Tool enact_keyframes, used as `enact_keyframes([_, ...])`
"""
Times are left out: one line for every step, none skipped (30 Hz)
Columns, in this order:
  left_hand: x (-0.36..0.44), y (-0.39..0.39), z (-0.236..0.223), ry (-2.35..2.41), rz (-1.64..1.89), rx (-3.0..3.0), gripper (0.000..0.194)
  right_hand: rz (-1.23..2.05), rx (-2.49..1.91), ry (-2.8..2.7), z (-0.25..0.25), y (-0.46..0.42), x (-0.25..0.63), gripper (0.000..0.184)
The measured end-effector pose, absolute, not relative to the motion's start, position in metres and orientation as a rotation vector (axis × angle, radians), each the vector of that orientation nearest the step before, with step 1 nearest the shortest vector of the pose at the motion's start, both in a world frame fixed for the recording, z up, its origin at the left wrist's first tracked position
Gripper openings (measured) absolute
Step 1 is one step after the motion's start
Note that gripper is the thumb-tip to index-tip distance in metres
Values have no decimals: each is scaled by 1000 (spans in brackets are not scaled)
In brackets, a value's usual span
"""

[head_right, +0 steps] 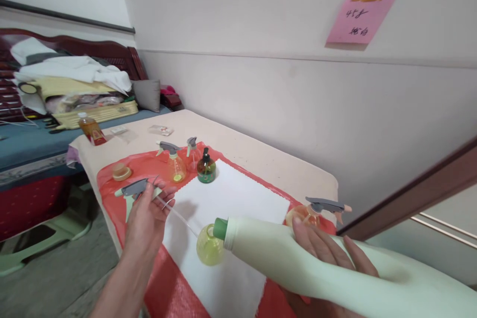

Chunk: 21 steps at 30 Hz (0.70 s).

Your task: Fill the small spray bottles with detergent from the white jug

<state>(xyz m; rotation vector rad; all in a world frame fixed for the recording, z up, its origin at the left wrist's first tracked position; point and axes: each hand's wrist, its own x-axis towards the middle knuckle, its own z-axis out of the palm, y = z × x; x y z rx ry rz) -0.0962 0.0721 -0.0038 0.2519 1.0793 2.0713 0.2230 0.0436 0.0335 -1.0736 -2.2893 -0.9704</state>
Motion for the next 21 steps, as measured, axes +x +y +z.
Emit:
enact_keyframes([-96,72,-4,1078,2071,253,30,-973,-1074,-2296,34,43,223,42])
enact_keyframes([-96,72,-4,1079,2071,253,29,-984,-1069,-2281,34,43,223,42])
enact_keyframes([-96,72,-4,1080,2070,253,29,-995,-1068,-2272,34,43,223,42])
enact_keyframes([-96,72,-4,1082,2068,254,28,-1006,-1069,-2261,33,42,222,42])
enact_keyframes([-95,72,-4,1085,2066,256,28,-1012,-1073,-2264,33,42,222,42])
enact_keyframes([-95,71,-4,1086,2065,258,28,-1011,-1073,-2266,33,42,222,41])
enact_keyframes([-95,71,-4,1086,2065,259,27,-998,-1074,-2276,33,41,222,40])
enact_keyframes([-95,71,-3,1085,2064,260,27,-982,-1072,-2282,34,41,221,40])
enact_keyframes([-95,71,-3,1083,2063,261,27,-966,-1074,-2291,35,41,221,41])
enact_keyframes([-95,72,-3,1084,2063,261,27,-958,-1069,-2289,36,41,220,43])
enact_keyframes([-95,72,-3,1085,2060,261,27,-956,-1067,-2285,36,41,220,45])
enact_keyframes([-95,72,-3,1087,2058,260,27,-960,-1069,-2280,37,40,219,48])
enact_keyframes([-95,72,-3,1090,2057,259,27,-965,-1063,-2275,37,40,219,51])
enact_keyframes([-95,72,-3,1090,2056,258,27,-969,-1055,-2270,37,40,219,52])
enact_keyframes([-95,72,-3,1091,2058,255,27,-971,-1049,-2266,37,40,219,53])
enact_keyframes([-95,72,-3,1089,2060,255,27,-968,-1055,-2264,37,40,219,53])
enact_keyframes([-95,72,-3,1087,2061,256,27,-965,-1069,-2275,36,39,219,52])
enact_keyframes([-95,72,-3,1084,2063,257,27,-963,-1086,-2292,36,38,219,51])
enact_keyframes([-95,71,-4,1081,2062,260,27,-961,-1106,-2301,35,38,220,50])
enact_keyframes([-95,71,-4,1078,2061,261,27,-960,-1124,-2311,35,37,220,49])
enact_keyframes([-95,71,-4,1077,2058,261,27,-961,-1123,-2315,35,36,221,47])
